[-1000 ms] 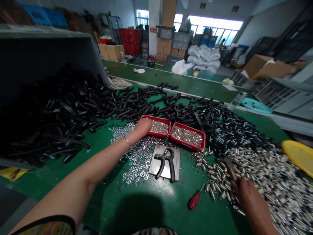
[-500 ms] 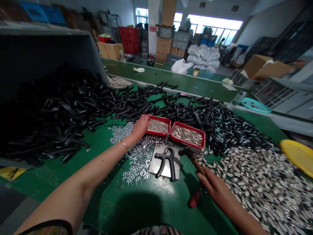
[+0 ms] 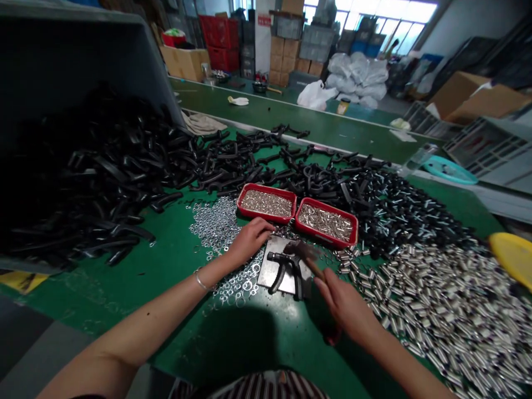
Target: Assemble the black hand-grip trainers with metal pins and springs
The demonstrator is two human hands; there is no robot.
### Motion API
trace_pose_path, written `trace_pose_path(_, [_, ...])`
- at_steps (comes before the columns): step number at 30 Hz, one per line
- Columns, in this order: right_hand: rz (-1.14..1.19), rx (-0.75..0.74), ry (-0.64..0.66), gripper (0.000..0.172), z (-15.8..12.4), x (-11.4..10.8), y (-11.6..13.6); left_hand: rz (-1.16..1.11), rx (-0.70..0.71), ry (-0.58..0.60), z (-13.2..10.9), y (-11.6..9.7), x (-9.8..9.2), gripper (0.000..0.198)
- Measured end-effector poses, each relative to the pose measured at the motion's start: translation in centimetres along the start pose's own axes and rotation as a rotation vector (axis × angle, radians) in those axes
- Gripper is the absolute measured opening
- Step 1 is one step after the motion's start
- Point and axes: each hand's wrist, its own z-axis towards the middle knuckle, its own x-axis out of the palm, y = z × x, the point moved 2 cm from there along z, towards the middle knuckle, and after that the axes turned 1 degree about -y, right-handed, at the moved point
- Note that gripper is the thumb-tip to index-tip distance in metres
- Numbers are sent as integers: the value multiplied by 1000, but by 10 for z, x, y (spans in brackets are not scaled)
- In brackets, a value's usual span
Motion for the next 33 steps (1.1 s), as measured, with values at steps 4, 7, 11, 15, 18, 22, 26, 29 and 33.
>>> trace_pose_path(4, [387,211,207,45,-3,8,-15,-70,-91,156,6,-17,18,13])
trace_pose_path(7, [721,356,180,47,-12,14,-22,-73,-137,200,13,-18,32,9])
trace_pose_path(11, [928,369,20,45,-25,25,-28,30,-40,231,20,-13,45,15])
trace_pose_path(15, [1012,376,-16,44,-31,35,-35,102,-23,260,24,-8,51,17])
trace_pose_path(18, [1033,376,-17,44,-32,40,-41,96,-36,258,24,-6,54,16])
trace_pose_path(22, [1040,390,-9,44,-31,45,-46,120,-27,247,24,-7,56,15])
trace_pose_path(26, [1025,402,13,46,-31,45,-40,230,24,241,21,-10,59,15])
trace_pose_path(29, [1011,404,38,47,-32,42,-36,380,144,255,17,-11,62,17])
trace_pose_path(33, [887,370,49,46,-29,37,-40,564,321,310,14,-12,66,23])
